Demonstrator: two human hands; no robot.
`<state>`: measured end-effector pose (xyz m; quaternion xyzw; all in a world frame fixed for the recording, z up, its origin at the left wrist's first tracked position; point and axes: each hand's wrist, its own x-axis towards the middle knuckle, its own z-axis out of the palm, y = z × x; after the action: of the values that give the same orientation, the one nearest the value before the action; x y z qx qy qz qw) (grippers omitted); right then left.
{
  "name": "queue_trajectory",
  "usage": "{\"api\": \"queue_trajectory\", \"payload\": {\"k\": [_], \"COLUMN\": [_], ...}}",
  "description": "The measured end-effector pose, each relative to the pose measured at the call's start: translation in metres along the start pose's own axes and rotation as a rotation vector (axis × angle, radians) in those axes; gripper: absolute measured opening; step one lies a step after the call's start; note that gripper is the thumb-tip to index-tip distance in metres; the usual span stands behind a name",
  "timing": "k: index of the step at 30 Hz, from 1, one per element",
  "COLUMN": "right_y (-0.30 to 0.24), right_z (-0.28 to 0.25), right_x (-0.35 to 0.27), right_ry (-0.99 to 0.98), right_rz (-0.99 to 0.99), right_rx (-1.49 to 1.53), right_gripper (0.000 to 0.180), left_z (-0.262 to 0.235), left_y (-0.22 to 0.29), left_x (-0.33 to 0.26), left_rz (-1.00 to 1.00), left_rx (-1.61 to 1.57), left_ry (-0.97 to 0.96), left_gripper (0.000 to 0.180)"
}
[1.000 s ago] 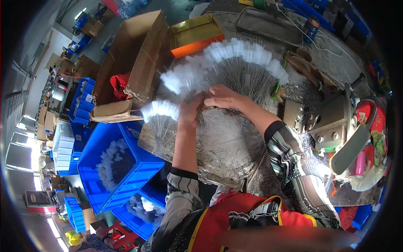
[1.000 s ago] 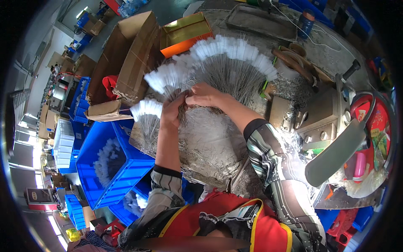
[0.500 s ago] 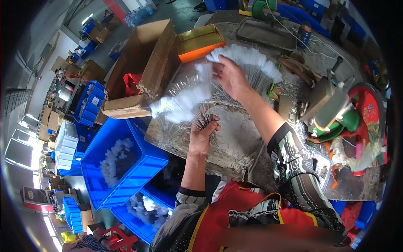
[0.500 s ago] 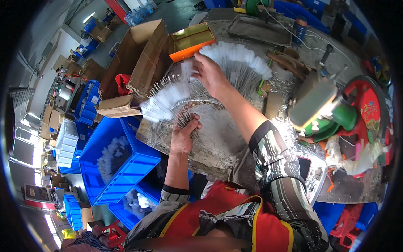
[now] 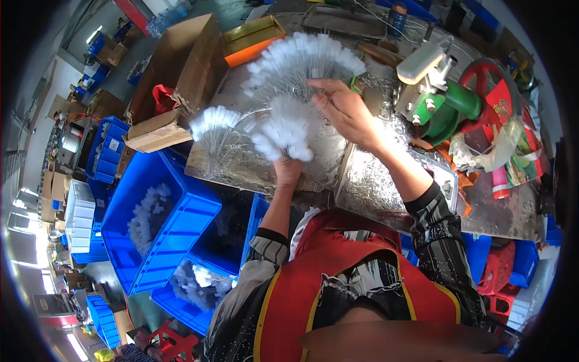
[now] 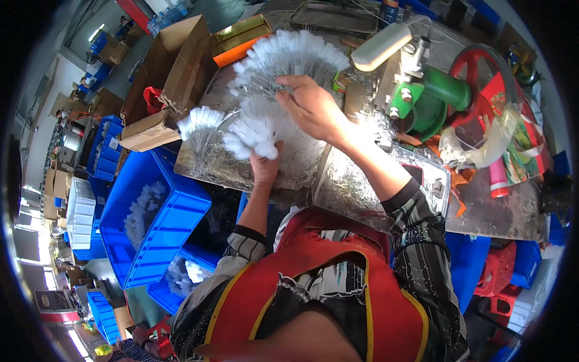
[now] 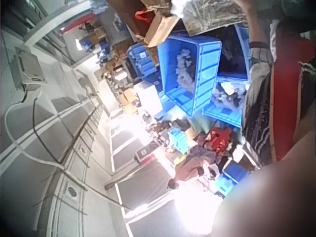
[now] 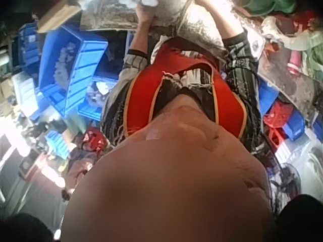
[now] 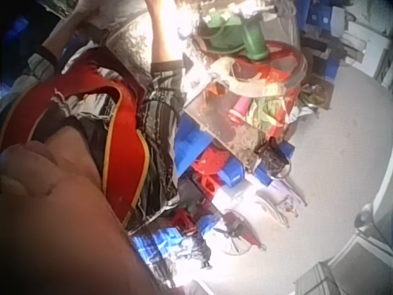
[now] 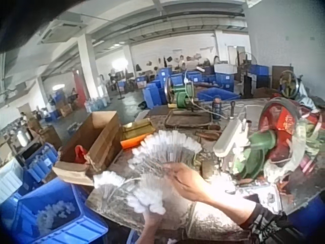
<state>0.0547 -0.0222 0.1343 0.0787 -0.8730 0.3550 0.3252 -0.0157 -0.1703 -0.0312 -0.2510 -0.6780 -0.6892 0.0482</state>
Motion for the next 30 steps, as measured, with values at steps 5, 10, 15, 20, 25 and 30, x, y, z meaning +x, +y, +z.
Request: {"api": "queue_trajectory", "payload": {"k": [5,10,15,20,25,30], "right_y": [-0.036,-0.024,-0.023,-0.005,0.021,0.012], "right_z": [-0.036,-0.009,-0.037,-0.017,0.036,0.037], "right_x": [-0.001,-0.011,-0.01,-0.036,-0.052,-0.052], "right_ry": [0.07,0.027,0.261,-0.121,-0.06,0.016], "right_rz": [0.149,-0.167,0.124,0.499,0.443,0.534], "right_rx": [0.211,-0.132,0.124,0.137,0.493,0.472], "right_gripper": [0.037,0.036,0.023,0.031,0.019,0.019], "left_z": [0.007,-0.006,0.0,0.002,0.004,0.005], "left_y": [0.008,-0.049,0.005,0.026,0.036,0.035], "left_x": [-0.013,-0.025,-0.018,-0.015,-0.015,-0.013], "left_rz": [0.163,0.231,-0.219,-0.445,-0.449,-0.438], "left_rx": [0.195,0.425,-0.073,-0.355,-0.343,-0.381], "left_ry": [-0.025,-0.226,-0.153,-0.231,-0.298,-0.315], "left_gripper": [0.031,0.017,0.019,0.012,0.016,0.023]}}
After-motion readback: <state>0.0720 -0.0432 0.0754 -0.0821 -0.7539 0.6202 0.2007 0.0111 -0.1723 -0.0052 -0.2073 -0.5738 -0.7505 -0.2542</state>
